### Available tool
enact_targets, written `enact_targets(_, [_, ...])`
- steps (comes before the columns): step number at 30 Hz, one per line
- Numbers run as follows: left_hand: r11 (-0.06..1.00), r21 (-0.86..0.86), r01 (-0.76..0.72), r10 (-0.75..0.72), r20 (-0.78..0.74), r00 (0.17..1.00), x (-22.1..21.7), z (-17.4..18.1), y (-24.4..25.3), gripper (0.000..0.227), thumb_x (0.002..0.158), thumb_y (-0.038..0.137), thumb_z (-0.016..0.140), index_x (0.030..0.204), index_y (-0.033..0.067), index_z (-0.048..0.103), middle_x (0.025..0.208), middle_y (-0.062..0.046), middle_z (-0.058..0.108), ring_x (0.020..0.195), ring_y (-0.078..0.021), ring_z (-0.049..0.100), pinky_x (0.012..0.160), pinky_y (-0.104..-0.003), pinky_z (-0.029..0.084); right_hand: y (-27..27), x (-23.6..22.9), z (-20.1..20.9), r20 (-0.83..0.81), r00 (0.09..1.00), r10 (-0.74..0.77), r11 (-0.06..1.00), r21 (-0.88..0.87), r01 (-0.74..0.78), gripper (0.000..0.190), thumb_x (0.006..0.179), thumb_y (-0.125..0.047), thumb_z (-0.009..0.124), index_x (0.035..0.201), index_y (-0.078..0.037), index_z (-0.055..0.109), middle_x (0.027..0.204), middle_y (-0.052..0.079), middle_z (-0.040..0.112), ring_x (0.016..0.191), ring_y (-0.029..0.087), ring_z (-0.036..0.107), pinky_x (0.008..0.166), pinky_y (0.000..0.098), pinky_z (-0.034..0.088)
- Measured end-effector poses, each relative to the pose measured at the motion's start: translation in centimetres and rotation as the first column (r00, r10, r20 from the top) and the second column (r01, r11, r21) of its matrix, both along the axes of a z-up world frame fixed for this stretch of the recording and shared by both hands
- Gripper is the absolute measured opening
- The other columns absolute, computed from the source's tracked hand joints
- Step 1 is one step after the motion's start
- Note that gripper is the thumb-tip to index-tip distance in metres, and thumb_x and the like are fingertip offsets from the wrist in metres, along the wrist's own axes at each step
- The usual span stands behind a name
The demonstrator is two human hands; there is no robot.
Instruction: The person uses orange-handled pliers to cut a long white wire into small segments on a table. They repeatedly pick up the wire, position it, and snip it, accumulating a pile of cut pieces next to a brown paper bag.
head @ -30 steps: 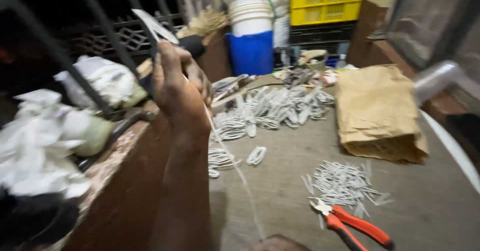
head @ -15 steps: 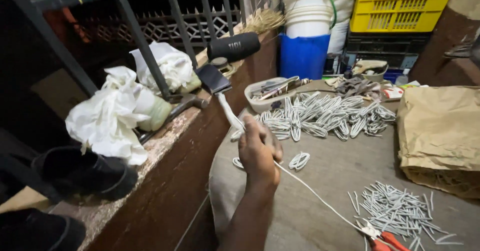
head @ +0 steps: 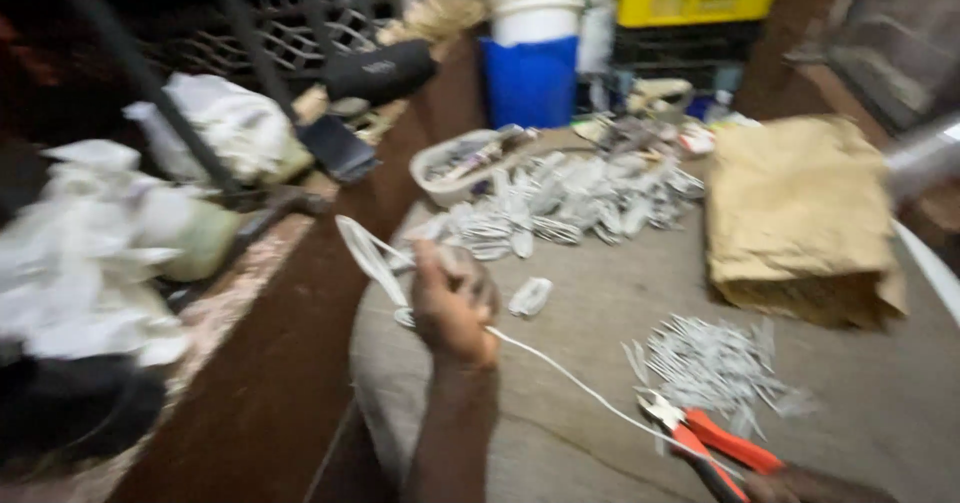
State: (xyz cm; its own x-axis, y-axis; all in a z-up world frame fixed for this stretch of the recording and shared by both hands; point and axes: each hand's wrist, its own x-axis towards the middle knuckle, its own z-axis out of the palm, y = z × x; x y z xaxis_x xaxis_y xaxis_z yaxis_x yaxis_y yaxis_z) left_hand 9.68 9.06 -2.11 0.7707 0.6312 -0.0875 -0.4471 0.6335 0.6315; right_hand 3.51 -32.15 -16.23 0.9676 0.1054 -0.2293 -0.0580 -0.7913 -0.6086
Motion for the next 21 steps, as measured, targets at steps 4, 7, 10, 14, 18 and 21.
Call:
enact_targets(4, [0.986,-0.038,0.159,-0.144,0.264,0.954,-2.6,2.2,-0.5,0.063,0.097,0.065,0.053,0.058,0.0213,0.028,0.047,0.003,0.021,0.036,-0.0119,0.015,0.035,-0.030,0.007,5.2,-3.4,6.8,0.016,0.987,-0.157,0.979,-0.130,0.158,0.057,0.098,-0.064,0.062,0.063,-0.019,0.069,0.064,-0.004,0.059,0.064,0.009,0.062,0.063,0.0285,0.043])
enact_targets(7, [0.933,0.097,0.345,-0.353,0.426,0.833,-3.5,2.6,-0.1,0.057,0.099,0.067,0.049,0.064,0.0225,0.038,0.048,0.004,0.021,0.035,-0.0111,0.015,0.036,-0.030,0.010,5.5,-2.5,8.3,0.044,0.985,-0.167,0.979,-0.111,0.171,0.058,0.097,-0.055,0.062,0.056,-0.016,0.075,0.056,-0.002,0.069,0.058,0.010,0.069,0.064,0.0268,0.046])
enact_targets(10, [0.946,0.119,0.302,-0.324,0.420,0.848,-4.8,2.8,-0.3,0.067,0.101,0.067,0.042,0.054,0.0199,0.032,0.048,0.004,0.020,0.037,-0.0123,0.015,0.040,-0.034,0.009,4.3,-1.5,5.2,0.276,0.961,-0.013,0.987,-0.149,0.057,0.052,0.095,-0.056,0.060,0.058,-0.021,0.069,0.058,-0.003,0.071,0.060,0.013,0.072,0.068,0.0318,0.050])
enact_targets(14, [0.995,-0.099,0.011,0.021,0.315,0.949,-4.4,2.6,0.8,0.058,0.094,0.066,0.055,0.060,0.0237,0.035,0.050,0.005,0.024,0.039,-0.0104,0.016,0.035,-0.028,0.011,6.0,-2.2,4.6,0.256,0.960,-0.110,0.991,0.098,0.088,0.050,0.091,-0.046,0.072,0.052,-0.015,0.069,0.051,-0.002,0.065,0.052,0.012,0.063,0.058,0.0324,0.048])
enact_targets(18, [0.984,-0.080,-0.160,0.177,0.296,0.939,-3.3,2.2,1.7,0.057,0.088,0.069,0.056,0.061,0.0243,0.034,0.051,0.005,0.024,0.039,-0.0093,0.017,0.036,-0.026,0.011,8.7,-3.8,4.8,0.044,0.985,-0.169,0.984,0.063,0.166,0.045,0.089,-0.051,0.077,0.062,-0.016,0.069,0.062,-0.005,0.066,0.065,0.007,0.067,0.065,0.0290,0.048])
enact_targets(21, [0.994,-0.092,-0.061,0.083,0.270,0.959,-2.0,1.2,2.3,0.057,0.098,0.066,0.047,0.062,0.0227,0.037,0.051,0.005,0.025,0.041,-0.0103,0.019,0.036,-0.028,0.010,10.5,-4.6,10.5,0.011,0.951,-0.309,0.948,-0.080,0.309,0.045,0.085,-0.059,0.080,0.061,-0.021,0.080,0.059,-0.007,0.066,0.063,0.006,0.064,0.063,0.0272,0.044])
